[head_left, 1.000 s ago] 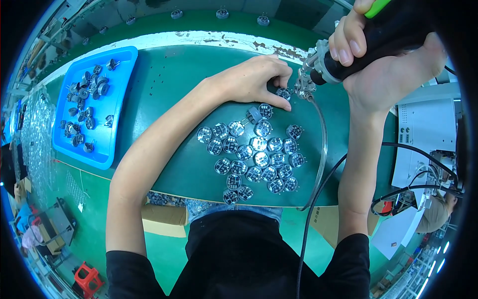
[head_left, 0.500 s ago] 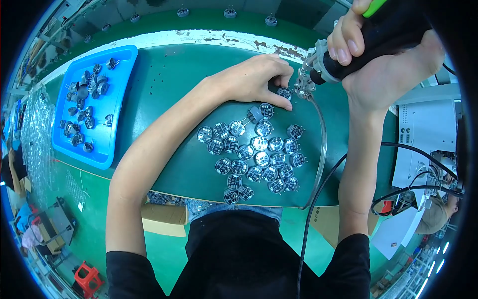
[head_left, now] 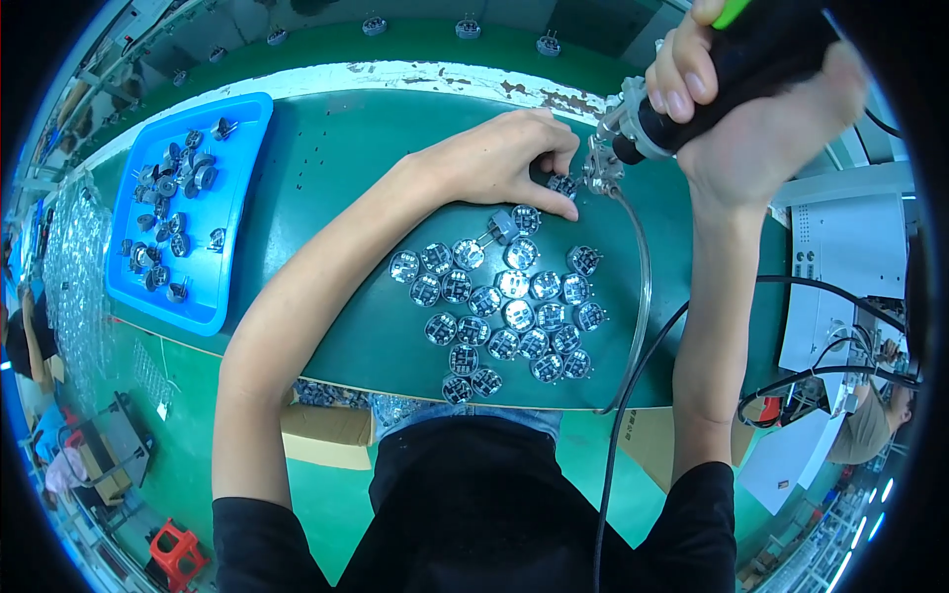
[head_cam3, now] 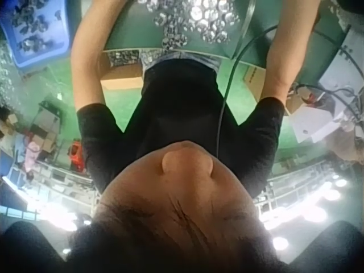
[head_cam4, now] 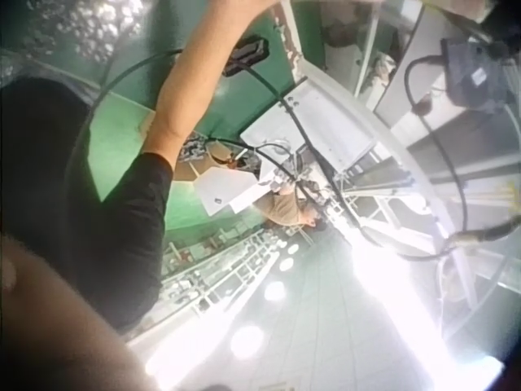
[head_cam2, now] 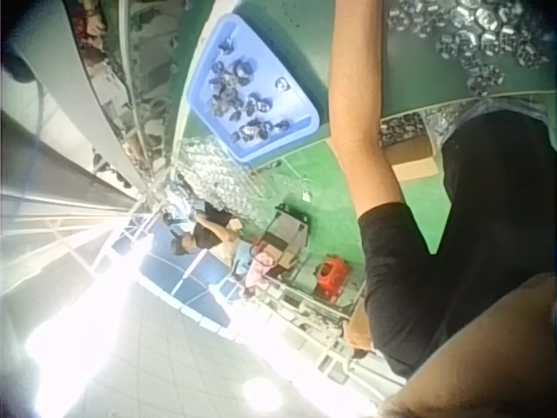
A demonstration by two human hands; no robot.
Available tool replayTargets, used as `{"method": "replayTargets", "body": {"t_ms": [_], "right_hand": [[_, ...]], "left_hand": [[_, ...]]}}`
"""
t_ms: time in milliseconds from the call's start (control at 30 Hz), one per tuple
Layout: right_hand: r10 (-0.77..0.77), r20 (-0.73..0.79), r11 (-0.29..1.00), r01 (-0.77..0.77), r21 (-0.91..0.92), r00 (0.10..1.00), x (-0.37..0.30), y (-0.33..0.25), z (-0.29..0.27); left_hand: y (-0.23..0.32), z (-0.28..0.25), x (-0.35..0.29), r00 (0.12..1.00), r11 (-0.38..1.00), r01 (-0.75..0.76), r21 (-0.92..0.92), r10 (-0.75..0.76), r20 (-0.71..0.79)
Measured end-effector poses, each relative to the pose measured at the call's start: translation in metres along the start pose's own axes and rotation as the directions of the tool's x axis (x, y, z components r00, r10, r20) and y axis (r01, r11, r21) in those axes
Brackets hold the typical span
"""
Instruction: The person assembles small circular metal components using an electric screwdriver at a manufacturing workstation.
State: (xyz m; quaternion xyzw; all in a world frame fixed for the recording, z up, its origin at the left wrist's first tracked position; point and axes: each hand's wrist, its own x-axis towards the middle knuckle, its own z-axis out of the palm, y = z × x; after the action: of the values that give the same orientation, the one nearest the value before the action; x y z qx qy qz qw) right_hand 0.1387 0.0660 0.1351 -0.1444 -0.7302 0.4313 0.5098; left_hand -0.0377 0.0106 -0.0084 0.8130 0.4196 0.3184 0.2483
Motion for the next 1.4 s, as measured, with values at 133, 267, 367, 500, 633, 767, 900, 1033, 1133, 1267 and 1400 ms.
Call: {"method": "replayTargets", "body": {"t_ms": [133, 267, 367, 500, 633, 767, 900, 1033, 1133, 1267, 1400], "right_hand": [[-0.053, 0.332, 0.902, -0.098, 0.421, 0.942, -0.004, -0.004, -0.026], [-0.013, 0.269, 0.919, -0.094, 0.382, 0.963, -0.012, -0.016, -0.036], [0.008, 0.218, 0.938, -0.083, 0.336, 0.976, 0.000, -0.018, -0.020], [0.029, 0.159, 0.949, -0.077, 0.305, 0.987, 0.003, -0.025, -0.005], [0.060, 0.085, 0.967, -0.079, 0.240, 0.995, 0.002, -0.036, 0.003], [0.087, 0.020, 0.977, -0.089, 0.195, 0.996, 0.003, -0.045, 0.016], [0.123, -0.057, 0.983, -0.114, 0.146, 0.991, 0.001, -0.045, 0.009], [0.154, -0.141, 0.986, -0.142, 0.087, 0.978, -0.002, -0.049, 0.015], [0.173, -0.188, 0.985, -0.165, 0.059, 0.967, -0.003, -0.051, 0.022], [0.199, -0.255, 0.979, -0.203, 0.012, 0.946, -0.004, -0.052, 0.033], [0.224, -0.322, 0.968, -0.248, -0.034, 0.920, -0.005, -0.050, 0.049]], "left_hand": [[0.007, -0.009, 0.000, 0.995, 1.000, -0.012, 0.019, 0.010, 0.101], [0.017, -0.043, -0.004, 0.946, 0.971, 0.218, -0.095, -0.187, 0.264], [-0.012, -0.059, 0.005, 0.938, 0.941, 0.337, -0.018, -0.337, -0.080], [-0.061, -0.067, 0.020, 0.705, 0.740, 0.624, 0.250, -0.394, -0.590], [-0.074, -0.061, 0.048, 0.583, 0.560, 0.780, 0.279, -0.491, -0.647], [-0.086, -0.055, 0.050, 0.613, 0.608, 0.751, 0.259, -0.495, -0.615], [-0.062, -0.045, 0.040, 0.803, 0.827, 0.463, 0.317, -0.240, -0.545], [-0.014, -0.019, 0.025, 0.999, 0.994, -0.013, 0.110, 0.019, -0.048], [0.000, -0.005, 0.012, 0.998, 0.999, -0.032, 0.016, 0.031, 0.048], [0.003, 0.000, 0.007, 0.996, 1.000, -0.010, 0.026, 0.007, 0.093], [0.002, 0.002, 0.005, 0.998, 0.999, -0.017, 0.042, 0.015, 0.061]]}}
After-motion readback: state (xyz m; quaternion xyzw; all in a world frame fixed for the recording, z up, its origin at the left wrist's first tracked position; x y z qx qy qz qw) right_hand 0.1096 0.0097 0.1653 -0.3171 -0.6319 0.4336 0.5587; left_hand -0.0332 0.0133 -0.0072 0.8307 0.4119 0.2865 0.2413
